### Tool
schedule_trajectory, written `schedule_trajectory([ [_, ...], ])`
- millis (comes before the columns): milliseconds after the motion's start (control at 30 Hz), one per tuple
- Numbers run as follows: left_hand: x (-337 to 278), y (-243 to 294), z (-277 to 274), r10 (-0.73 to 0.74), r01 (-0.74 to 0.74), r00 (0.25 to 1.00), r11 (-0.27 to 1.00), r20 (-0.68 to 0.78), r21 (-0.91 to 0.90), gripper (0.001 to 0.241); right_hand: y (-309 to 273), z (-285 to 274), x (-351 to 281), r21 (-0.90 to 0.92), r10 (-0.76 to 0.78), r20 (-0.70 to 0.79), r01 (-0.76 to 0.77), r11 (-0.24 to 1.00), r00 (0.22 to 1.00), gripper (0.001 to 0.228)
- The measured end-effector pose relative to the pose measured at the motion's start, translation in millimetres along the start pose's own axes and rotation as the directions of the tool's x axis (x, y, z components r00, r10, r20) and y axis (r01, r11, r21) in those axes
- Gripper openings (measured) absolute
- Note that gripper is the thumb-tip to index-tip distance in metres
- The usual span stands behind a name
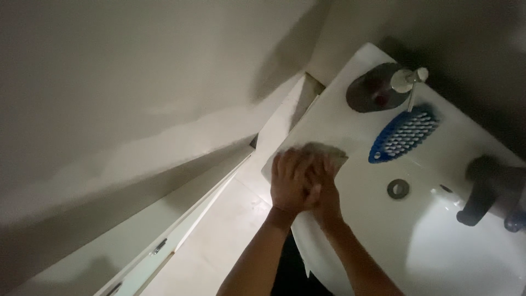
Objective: The person scrubs the inside of a white bathroom sink using a blue scrub brush. After scrubbing, the person turns on the faucet to rinse the sink and then wipes the sink surface and faucet with a cloth.
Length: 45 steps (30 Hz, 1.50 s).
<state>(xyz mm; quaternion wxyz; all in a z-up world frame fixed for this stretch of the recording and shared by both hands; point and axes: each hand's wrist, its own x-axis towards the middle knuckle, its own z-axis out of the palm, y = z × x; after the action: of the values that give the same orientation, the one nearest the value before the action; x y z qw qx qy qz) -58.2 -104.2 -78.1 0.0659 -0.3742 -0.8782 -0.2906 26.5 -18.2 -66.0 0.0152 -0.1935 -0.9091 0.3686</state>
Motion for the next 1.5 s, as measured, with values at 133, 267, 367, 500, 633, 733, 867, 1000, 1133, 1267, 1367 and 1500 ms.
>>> schedule_trajectory([
  [133, 9, 7, -19, 0.108, -0.082, 0.978, 0.985, 0.176, -0.15, 0.071, -14, -8, -34, 0.347, 0.211, 0.111, -0.237, 0.907, 0.971, 0.049],
  [267, 15, 11, -31, 0.169, -0.098, 0.929, 0.97, 0.33, -0.222, 0.068, 24, 24, -103, 0.255, 0.505, 0.265, -0.564, 0.785, 0.822, 0.046],
  [367, 20, 13, -35, 0.133, -0.074, 0.962, 0.968, 0.238, -0.241, 0.052, 30, 26, -139, 0.399, 0.277, 0.181, -0.328, 0.856, 0.944, 0.049],
  [500, 23, 14, -35, 0.139, -0.066, 0.951, 0.964, 0.277, -0.256, 0.062, 65, 87, -193, 0.734, 0.272, 0.207, -0.333, 0.592, 0.94, 0.05],
  [633, 27, 18, -38, 0.151, -0.115, 0.98, 0.96, 0.127, -0.255, 0.045, 246, 229, -345, -0.059, -0.415, 0.436, 0.486, 0.872, 0.798, 0.065],
  [733, 26, 18, -37, 0.169, -0.123, 0.968, 0.964, 0.184, -0.234, 0.044, 261, 209, -308, -0.35, -0.576, 0.539, 0.786, 0.51, 0.614, 0.08],
  [867, 37, 21, -43, 0.166, -0.119, 0.968, 0.964, 0.189, -0.238, 0.036, 250, 207, -307, -0.368, -0.593, 0.369, 0.699, 0.613, 0.715, 0.066],
  [1000, 28, 19, -34, 0.151, -0.112, 0.967, 0.975, 0.206, -0.189, 0.038, 196, 169, -303, 0.178, -0.219, 0.246, 0.178, 0.968, 0.944, 0.044],
  [1133, 25, 21, -30, 0.14, -0.107, 0.963, 0.983, 0.23, -0.151, 0.034, 178, 144, -288, 0.293, -0.004, 0.485, -0.159, 0.943, 0.874, 0.04],
  [1267, 29, 24, -32, 0.145, -0.126, 0.973, 0.985, 0.18, -0.115, 0.03, 100, 71, -237, 0.393, -0.139, 0.222, 0.042, 0.919, 0.965, 0.041],
  [1367, 25, 22, -27, 0.13, -0.118, 0.952, 0.991, 0.276, -0.061, 0.031, 250, 237, -341, 0.038, -0.155, 0.432, 0.154, 0.987, 0.889, 0.049],
  [1500, 21, 20, -22, 0.125, -0.105, 0.946, 0.991, 0.298, -0.082, 0.031, 55, 30, -212, 0.358, -0.014, 0.343, -0.116, 0.927, 0.939, 0.052],
])
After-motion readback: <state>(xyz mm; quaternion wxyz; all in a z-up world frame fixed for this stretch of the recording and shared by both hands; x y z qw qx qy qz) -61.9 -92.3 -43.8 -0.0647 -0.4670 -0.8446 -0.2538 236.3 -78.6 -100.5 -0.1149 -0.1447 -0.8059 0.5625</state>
